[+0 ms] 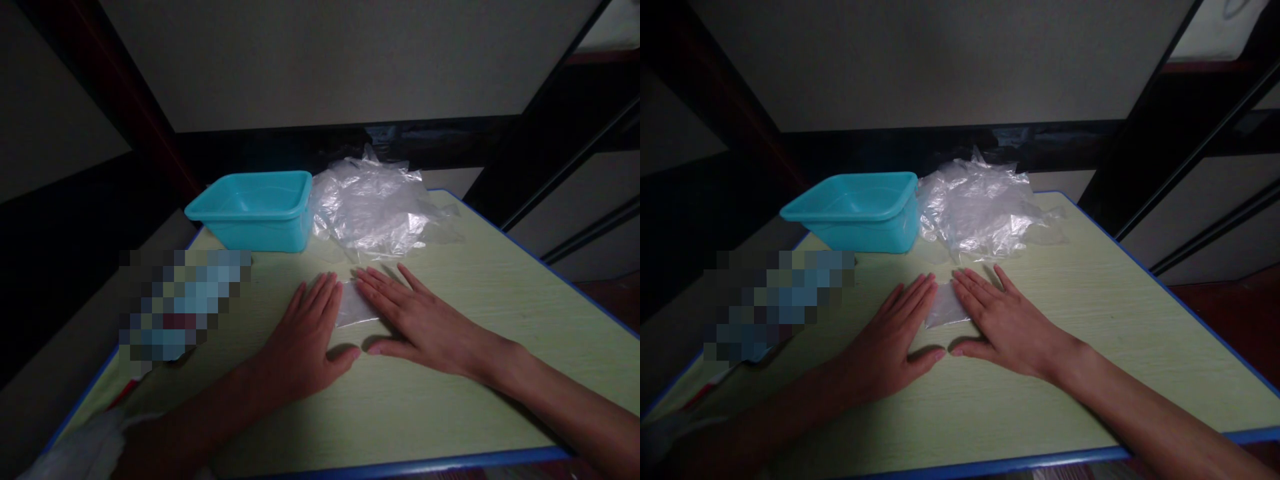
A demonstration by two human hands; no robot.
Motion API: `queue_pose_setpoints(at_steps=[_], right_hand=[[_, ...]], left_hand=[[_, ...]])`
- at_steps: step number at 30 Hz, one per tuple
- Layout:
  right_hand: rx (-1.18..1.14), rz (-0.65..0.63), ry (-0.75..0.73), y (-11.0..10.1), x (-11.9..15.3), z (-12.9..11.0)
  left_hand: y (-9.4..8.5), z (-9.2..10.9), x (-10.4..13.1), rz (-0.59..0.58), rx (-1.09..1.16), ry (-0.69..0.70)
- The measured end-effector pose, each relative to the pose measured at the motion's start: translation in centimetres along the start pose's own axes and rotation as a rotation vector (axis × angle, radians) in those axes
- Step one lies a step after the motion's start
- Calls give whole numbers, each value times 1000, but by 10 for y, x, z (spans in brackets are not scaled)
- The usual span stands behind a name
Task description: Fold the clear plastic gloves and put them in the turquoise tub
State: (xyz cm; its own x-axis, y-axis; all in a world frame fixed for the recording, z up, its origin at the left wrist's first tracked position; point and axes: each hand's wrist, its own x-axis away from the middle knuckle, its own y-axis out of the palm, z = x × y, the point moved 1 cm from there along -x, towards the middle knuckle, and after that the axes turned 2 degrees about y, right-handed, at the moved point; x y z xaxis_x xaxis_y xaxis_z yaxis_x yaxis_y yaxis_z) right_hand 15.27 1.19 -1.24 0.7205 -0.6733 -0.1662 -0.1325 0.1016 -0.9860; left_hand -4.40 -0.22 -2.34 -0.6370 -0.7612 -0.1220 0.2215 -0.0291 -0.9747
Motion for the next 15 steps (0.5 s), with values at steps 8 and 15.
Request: queue_pose_setpoints(at_steps=[8,15], right_hand=[[23,220,-269,-7,-6,-3],[127,256,-345,-14,-4,-3]], left_hand=[[0,-2,-1,117,46,55],[0,-2,-1,123,36,50]])
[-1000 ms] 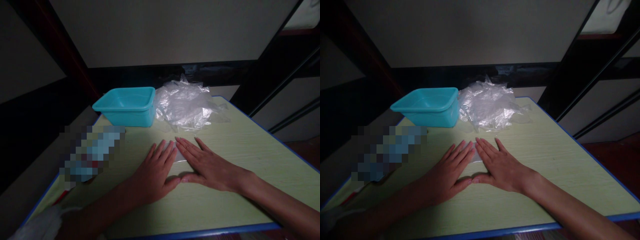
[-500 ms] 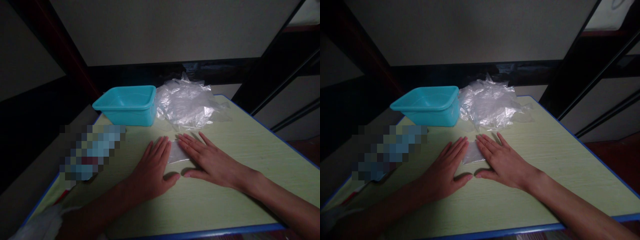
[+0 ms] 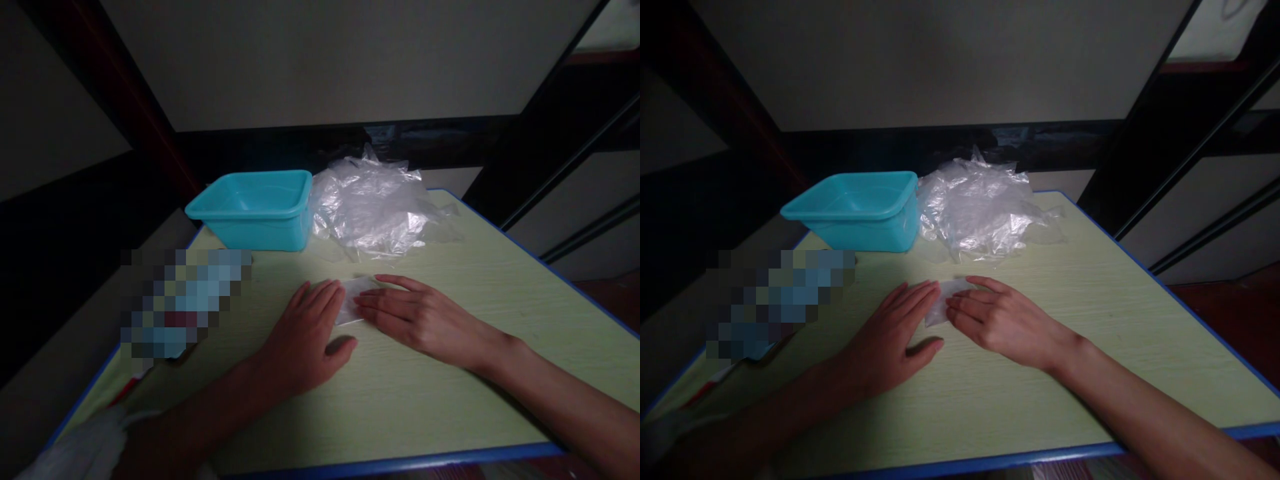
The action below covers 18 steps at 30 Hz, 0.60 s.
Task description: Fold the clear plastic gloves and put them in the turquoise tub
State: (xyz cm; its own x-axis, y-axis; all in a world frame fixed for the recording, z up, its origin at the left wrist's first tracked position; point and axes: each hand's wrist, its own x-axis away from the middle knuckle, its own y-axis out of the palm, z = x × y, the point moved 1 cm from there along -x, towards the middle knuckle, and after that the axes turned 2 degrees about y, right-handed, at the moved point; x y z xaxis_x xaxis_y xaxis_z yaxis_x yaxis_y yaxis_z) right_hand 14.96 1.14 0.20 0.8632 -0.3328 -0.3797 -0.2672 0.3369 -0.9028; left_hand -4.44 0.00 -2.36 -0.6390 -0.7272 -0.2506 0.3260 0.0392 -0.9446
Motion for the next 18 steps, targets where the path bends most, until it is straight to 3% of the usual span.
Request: queue_pose_setpoints(at_steps=[7,18], right_hand=[[15,-23,1,-2,-2,-1],[19,21,134,8,1,3]], left_hand=[[-1,0,1,1,15,3],[-1,2,-1,-23,12,-17]])
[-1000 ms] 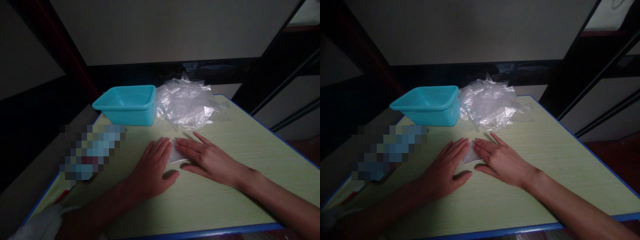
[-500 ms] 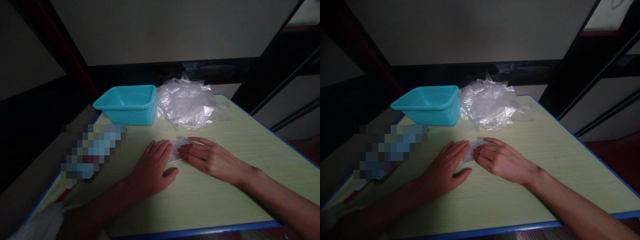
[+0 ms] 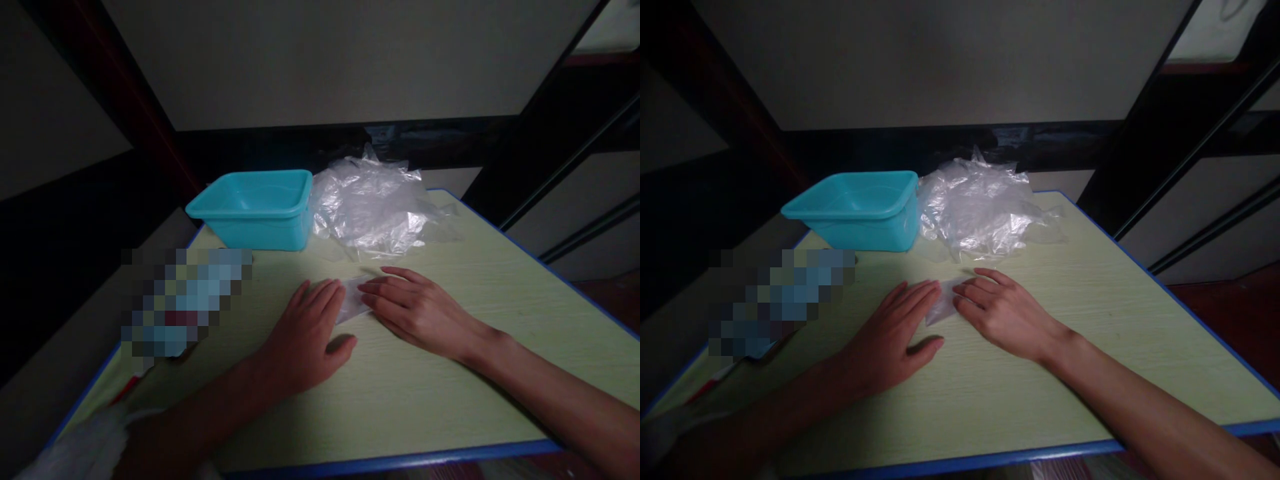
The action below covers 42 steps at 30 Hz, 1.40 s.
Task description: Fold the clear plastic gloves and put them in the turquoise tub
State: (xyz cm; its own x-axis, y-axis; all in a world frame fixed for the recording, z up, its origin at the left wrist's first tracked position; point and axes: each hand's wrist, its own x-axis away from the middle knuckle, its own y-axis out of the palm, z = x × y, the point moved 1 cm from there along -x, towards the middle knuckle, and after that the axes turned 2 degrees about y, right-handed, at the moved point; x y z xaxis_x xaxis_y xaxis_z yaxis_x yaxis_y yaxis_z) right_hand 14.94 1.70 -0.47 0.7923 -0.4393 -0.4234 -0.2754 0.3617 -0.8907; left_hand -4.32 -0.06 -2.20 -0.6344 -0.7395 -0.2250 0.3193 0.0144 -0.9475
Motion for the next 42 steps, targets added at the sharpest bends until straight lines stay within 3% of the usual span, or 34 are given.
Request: queue_pose_setpoints(at_steps=[8,18,22,27,32,42], right_hand=[[-45,63,27,-2,-1,-1],[-237,93,83,-3,0,-2],[-400,113,201,-5,0,-4],[-695,105,458,-10,-1,-4],[-835,108,573,-10,-2,-4],[-971,149,636,-5,0,-4]], left_hand=[[-2,-1,0,-2,17,3],[-3,-2,0,92,63,40],[-4,-4,0,224,134,79],[-7,-5,0,364,288,58],[-11,-3,-1,366,431,-21],[-15,-1,-2,363,446,-89]])
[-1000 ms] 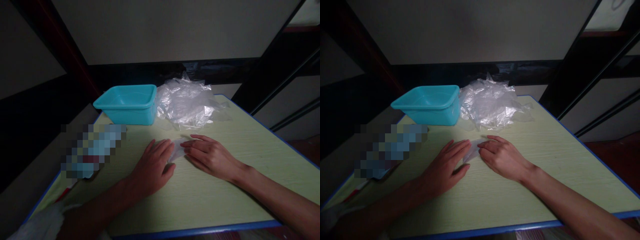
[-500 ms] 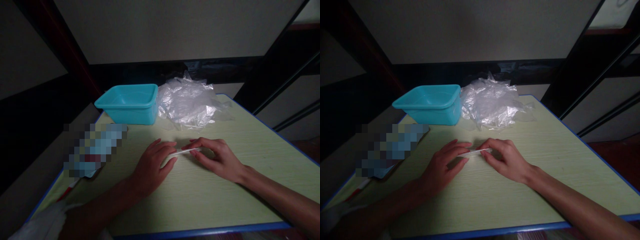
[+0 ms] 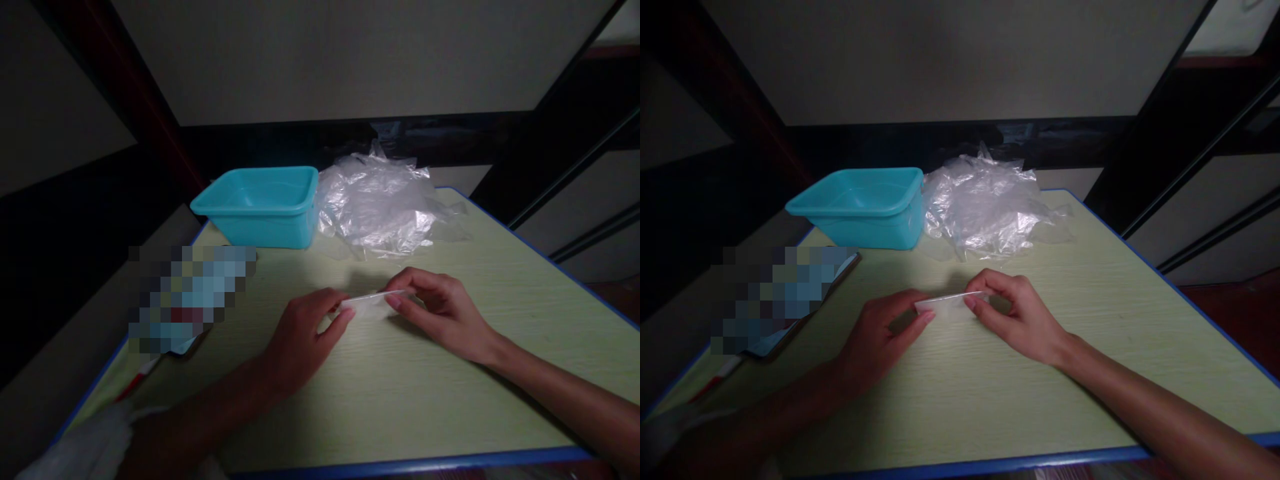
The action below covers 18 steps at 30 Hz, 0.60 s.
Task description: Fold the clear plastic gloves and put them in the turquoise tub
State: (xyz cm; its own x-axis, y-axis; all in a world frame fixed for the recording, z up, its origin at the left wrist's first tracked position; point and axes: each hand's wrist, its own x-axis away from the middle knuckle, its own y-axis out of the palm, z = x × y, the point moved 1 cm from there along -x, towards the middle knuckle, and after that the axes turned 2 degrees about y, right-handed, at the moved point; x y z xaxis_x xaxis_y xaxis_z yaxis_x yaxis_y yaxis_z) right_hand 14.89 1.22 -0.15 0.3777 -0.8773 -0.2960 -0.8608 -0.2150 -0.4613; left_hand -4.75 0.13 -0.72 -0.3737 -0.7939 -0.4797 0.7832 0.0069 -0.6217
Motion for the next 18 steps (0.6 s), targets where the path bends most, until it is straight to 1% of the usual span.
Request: queue_pose_setpoints(at_steps=[6,11,13,18], right_hand=[[-186,10,95,1,-3,-3],[-232,34,130,0,-8,-5],[-243,43,142,-1,-9,-5],[-313,35,230,0,-9,-3]], left_hand=[[2,0,0,-26,143,-107],[4,0,5,59,361,-145],[4,1,6,60,376,-113],[-1,5,3,19,258,67]])
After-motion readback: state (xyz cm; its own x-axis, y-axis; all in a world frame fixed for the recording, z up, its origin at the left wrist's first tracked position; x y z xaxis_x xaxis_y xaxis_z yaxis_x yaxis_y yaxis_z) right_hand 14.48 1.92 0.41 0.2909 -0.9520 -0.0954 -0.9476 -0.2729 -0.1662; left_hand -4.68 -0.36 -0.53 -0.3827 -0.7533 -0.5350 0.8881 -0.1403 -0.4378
